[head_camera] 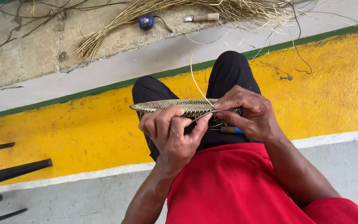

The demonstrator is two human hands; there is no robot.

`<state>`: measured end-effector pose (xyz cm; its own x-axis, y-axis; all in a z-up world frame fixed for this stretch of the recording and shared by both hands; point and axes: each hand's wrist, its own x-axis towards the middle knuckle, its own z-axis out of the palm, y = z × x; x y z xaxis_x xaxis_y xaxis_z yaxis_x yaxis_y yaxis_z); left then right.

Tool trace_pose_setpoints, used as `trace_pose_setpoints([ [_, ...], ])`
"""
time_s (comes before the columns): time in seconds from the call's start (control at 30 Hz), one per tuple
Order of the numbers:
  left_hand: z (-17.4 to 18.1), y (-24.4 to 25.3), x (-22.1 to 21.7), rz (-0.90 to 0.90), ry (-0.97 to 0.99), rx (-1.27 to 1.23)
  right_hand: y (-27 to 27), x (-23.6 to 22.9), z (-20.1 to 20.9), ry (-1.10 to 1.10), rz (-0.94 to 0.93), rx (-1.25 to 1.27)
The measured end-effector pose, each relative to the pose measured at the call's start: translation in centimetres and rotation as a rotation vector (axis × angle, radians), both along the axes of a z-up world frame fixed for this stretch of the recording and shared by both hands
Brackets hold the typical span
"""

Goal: Weaving a small basket or mat using natural fiber strands and a tool.

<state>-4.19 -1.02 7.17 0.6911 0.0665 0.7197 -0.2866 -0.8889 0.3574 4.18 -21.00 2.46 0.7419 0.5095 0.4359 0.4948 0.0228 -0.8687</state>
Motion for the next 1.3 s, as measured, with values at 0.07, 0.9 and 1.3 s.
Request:
trace_pose_setpoints([
  [0.07,0.6,-0.5,0.0,0.013,-0.009,-0.015,-0.2,0.7,0.7,0.019,0.018,0.032],
  [0.9,0.6,1.9,9.7,-0.195,0.273,0.055,3.0,11.6,3.4,0.155,0.09,-0.421],
  [1.3,0.9,2.9,11.0,-0.24,0.446,-0.023,2.7,10.3,4.8,-0.116,-0.116,-0.024],
])
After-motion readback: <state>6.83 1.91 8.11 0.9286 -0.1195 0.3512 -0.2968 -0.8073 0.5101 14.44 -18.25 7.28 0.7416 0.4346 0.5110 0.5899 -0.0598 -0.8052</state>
